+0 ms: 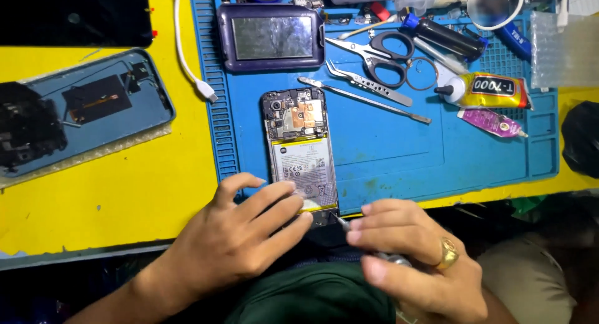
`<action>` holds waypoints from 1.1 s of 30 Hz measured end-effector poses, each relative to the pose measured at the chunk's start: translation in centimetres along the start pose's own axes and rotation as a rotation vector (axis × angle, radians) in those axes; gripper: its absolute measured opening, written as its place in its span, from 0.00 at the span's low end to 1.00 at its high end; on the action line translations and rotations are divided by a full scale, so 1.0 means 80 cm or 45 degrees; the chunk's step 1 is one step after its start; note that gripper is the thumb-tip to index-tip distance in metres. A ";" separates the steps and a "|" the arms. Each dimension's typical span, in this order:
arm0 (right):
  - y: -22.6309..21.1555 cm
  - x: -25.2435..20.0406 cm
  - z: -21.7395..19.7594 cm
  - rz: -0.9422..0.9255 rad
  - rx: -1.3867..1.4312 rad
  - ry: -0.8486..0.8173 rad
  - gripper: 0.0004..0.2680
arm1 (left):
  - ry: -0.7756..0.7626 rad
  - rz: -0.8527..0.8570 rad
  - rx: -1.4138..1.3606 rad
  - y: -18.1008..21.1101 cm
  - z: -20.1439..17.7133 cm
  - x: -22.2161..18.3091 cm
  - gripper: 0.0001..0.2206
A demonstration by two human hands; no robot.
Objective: Installing internal shields and components into a mobile phone using a screwdriver and tweezers.
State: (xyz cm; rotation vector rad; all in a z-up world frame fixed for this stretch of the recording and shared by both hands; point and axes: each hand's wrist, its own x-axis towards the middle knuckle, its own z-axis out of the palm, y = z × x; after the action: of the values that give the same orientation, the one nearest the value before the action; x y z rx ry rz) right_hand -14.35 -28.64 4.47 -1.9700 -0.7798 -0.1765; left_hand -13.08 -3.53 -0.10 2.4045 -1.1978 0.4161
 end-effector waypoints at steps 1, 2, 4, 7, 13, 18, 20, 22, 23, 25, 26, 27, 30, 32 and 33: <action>0.001 0.000 0.000 -0.010 0.006 0.002 0.05 | -0.002 -0.001 0.012 0.001 0.001 -0.004 0.05; 0.000 0.000 0.000 -0.014 -0.046 0.018 0.04 | 0.056 -0.017 -0.028 0.003 0.001 -0.009 0.06; 0.004 -0.001 -0.001 -0.038 -0.097 0.042 0.05 | 0.118 -0.025 -0.047 0.006 0.003 -0.014 0.07; 0.012 0.002 -0.004 -0.151 -0.063 -0.039 0.05 | 0.233 -0.010 -0.108 0.011 0.006 -0.017 0.04; 0.012 0.000 -0.004 -0.251 -0.032 -0.120 0.07 | 0.350 -0.007 -0.042 0.020 0.010 -0.025 0.03; 0.005 -0.006 0.018 -0.185 -0.114 0.132 0.10 | 0.444 -0.047 -0.071 0.025 0.012 -0.035 0.05; 0.012 -0.010 0.018 -0.199 -0.083 0.154 0.07 | 0.418 -0.093 -0.050 0.028 0.014 -0.040 0.06; 0.021 -0.024 0.019 -0.201 -0.059 0.182 0.05 | 0.392 -0.131 -0.041 0.021 0.010 -0.047 0.07; 0.024 -0.038 0.019 0.006 -0.013 0.311 0.13 | 0.346 -0.132 -0.067 0.013 0.005 -0.051 0.06; 0.026 -0.037 0.013 0.209 0.044 0.425 0.22 | 0.302 -0.142 -0.082 -0.011 -0.016 -0.058 0.07; 0.023 -0.024 0.008 0.276 0.056 0.405 0.22 | 0.316 -0.164 0.138 -0.027 -0.032 -0.062 0.07; 0.018 -0.014 0.002 0.349 0.058 0.390 0.23 | 0.328 -0.177 0.349 -0.043 -0.045 -0.064 0.13; 0.044 0.002 0.008 0.712 0.233 0.465 0.22 | -0.018 -0.583 0.363 -0.086 -0.099 -0.078 0.04; 0.069 -0.006 0.015 0.698 0.268 0.523 0.21 | 0.003 -0.616 0.409 -0.120 -0.101 -0.084 0.05; 0.083 -0.010 0.019 0.687 0.304 0.568 0.19 | 0.023 -0.661 0.452 -0.135 -0.102 -0.089 0.08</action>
State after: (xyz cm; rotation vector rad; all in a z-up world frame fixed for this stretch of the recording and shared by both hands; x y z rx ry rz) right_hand -11.36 -29.84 -1.56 -1.7513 0.0275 -0.1793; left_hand -9.09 11.18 1.31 2.8758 -0.4785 0.5096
